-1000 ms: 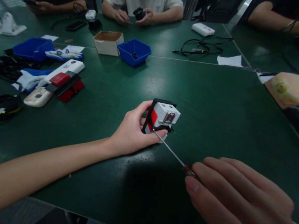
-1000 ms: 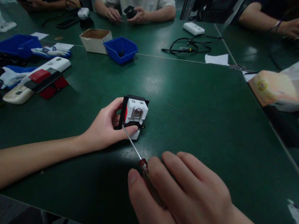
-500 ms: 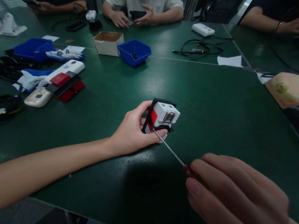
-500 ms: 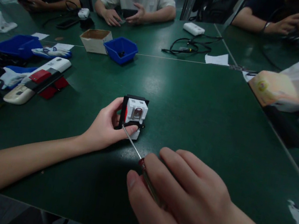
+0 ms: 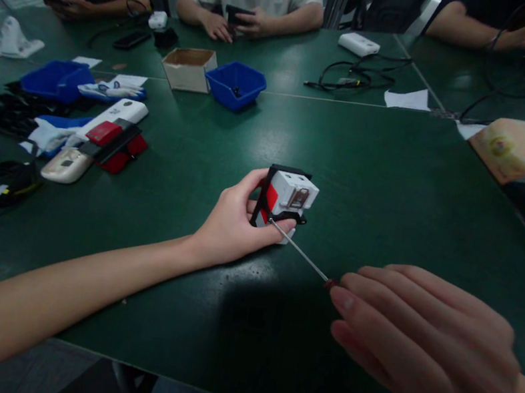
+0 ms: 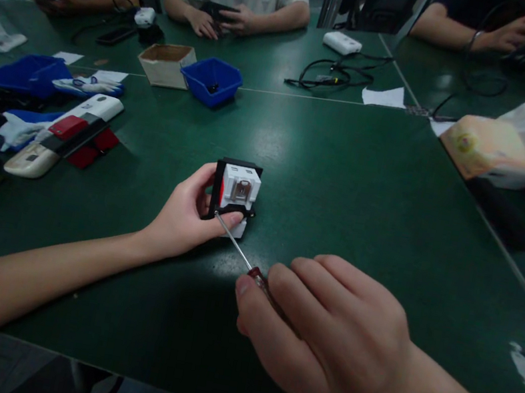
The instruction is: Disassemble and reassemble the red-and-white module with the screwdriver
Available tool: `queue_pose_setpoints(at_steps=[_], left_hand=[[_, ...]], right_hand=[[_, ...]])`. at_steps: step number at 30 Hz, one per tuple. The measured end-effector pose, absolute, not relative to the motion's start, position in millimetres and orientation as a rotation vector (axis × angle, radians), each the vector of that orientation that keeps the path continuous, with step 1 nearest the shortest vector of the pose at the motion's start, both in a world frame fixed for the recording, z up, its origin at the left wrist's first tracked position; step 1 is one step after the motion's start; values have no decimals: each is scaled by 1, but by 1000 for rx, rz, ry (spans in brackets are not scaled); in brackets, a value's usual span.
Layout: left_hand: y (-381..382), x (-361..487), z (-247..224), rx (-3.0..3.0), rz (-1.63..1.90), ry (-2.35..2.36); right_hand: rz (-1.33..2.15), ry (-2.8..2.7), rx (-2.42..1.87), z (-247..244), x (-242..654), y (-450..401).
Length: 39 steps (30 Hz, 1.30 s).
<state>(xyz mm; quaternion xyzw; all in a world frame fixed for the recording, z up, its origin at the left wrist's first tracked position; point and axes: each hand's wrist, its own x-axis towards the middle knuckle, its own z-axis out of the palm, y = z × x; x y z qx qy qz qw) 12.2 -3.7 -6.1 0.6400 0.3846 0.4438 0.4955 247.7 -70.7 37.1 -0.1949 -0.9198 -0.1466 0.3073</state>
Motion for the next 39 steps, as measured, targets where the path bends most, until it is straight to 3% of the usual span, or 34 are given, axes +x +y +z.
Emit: queue_pose_setpoints(at_steps=[39], left_hand=[[-2,12,-7,1561,1079,923]], right_hand=[[-382,-2389,-488,28,245,-71]])
